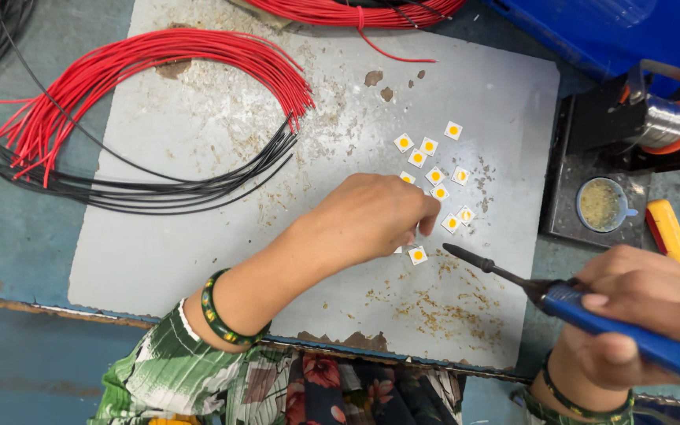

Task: The person uses a soldering iron to apply solder to the pads of small square LED modules arranged on a white board. They handle each LED one at a time, touching the soldering iron tip to the contact points while red and black wires and a spool of solder are visible nearby.

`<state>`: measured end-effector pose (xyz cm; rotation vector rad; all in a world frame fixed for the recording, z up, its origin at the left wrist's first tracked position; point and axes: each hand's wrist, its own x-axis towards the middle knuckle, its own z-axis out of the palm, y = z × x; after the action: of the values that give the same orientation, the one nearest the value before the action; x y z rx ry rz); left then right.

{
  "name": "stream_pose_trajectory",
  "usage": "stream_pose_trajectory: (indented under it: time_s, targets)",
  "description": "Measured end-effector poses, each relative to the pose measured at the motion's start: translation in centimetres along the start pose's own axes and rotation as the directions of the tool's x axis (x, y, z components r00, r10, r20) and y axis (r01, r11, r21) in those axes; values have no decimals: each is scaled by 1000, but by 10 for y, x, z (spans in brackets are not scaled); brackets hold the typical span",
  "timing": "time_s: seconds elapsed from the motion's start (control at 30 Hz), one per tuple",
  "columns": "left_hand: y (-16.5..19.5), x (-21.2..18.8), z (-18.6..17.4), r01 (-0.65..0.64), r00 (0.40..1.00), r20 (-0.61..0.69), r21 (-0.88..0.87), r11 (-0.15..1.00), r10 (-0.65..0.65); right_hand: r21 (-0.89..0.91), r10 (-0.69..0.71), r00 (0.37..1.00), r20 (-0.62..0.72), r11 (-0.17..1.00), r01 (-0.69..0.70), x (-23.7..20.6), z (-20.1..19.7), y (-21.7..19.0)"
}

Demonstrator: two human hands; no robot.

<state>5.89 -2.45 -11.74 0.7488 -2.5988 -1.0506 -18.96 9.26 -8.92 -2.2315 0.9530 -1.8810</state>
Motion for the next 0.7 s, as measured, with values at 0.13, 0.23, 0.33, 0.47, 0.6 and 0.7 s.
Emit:
stream_pose_trajectory:
  time_s: [0.13,0.23,0.33,0.47,0.6,0.7]
  targets:
    - [-1,1,-2,0,1000,9,-29,1000,0,46,38,997,65,998,-41,5,7,-7]
    - [-1,1,-2,-14,1000,-5,-16,1000,14,39,76,996,43,996,-78,4,15,-11]
    - [-3,1,1,-35,998,-45,11,999,36,46,132,987,86,990,-137,3,20,-15]
    - [-7,-1,5,-46,996,-77,21,999,47,56,150,986,78,986,-155,0,25,-13]
    - [-9,0,9,-43,993,-111,44,998,47,51,123,990,64,991,-126,-3,26,-7]
    - [-9,0,10,-57,989,-133,42,997,62,52,104,992,75,993,-108,-4,25,-4]
